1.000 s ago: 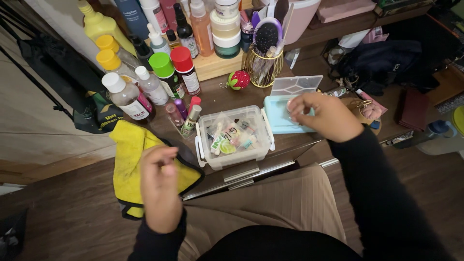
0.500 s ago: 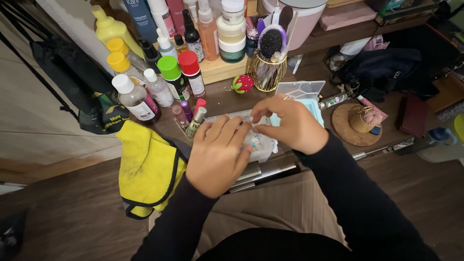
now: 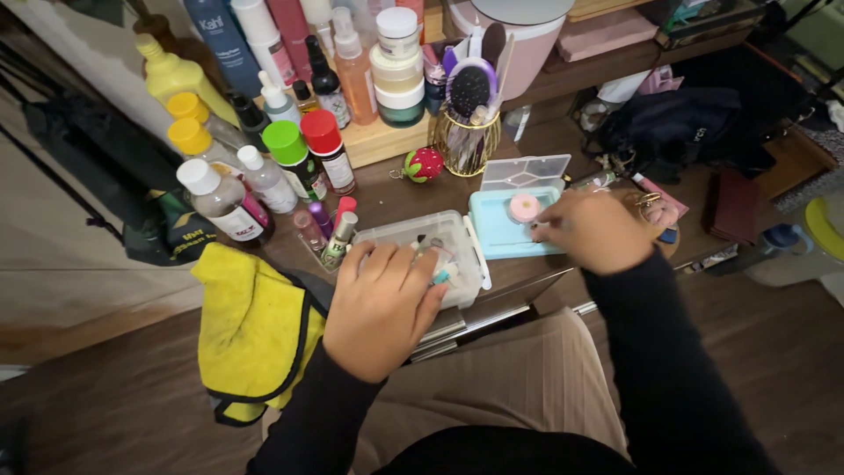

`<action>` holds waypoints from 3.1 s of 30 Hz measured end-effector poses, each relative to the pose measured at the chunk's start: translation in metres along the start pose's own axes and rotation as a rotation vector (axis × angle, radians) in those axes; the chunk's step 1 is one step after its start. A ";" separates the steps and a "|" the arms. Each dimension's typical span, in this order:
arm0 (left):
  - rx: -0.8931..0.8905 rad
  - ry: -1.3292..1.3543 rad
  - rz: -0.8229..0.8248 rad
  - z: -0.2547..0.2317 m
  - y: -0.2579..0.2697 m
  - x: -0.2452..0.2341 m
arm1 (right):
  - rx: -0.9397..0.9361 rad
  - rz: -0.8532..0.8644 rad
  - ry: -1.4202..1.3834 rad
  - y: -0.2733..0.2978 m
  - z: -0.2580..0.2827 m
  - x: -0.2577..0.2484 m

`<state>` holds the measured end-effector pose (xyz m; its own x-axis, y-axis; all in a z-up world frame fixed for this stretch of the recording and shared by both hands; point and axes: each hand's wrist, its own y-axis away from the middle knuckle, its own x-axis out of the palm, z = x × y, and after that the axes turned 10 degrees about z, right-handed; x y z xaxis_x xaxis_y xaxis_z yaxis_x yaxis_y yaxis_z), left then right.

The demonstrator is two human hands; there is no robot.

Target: The person wipes several small bottles with a yellow cloth, then opens a plastic organizer box and rearranges small items inside, including jewelry and cosmetic containers. The person also handles a small pink container and a metal tool.

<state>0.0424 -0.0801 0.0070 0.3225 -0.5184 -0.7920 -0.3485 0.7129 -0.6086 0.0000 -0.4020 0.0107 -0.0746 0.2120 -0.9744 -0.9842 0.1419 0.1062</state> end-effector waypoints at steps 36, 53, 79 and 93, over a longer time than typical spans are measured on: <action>-0.055 0.112 0.179 -0.003 0.000 -0.029 | -0.133 -0.094 -0.561 0.038 0.130 -0.135; -0.059 0.140 0.181 -0.001 0.002 -0.032 | -0.201 0.009 -0.722 0.030 0.171 -0.139; -0.008 0.125 0.065 0.003 0.011 -0.012 | -0.596 -0.090 -0.421 0.006 0.086 -0.065; 0.007 -0.020 0.109 -0.012 0.011 -0.032 | 0.094 -0.435 -0.634 0.039 -0.046 -0.087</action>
<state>0.0177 -0.0618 0.0252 0.3006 -0.4282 -0.8522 -0.3762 0.7678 -0.5185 -0.0389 -0.4595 0.0902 0.4497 0.6271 -0.6359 -0.8839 0.4146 -0.2163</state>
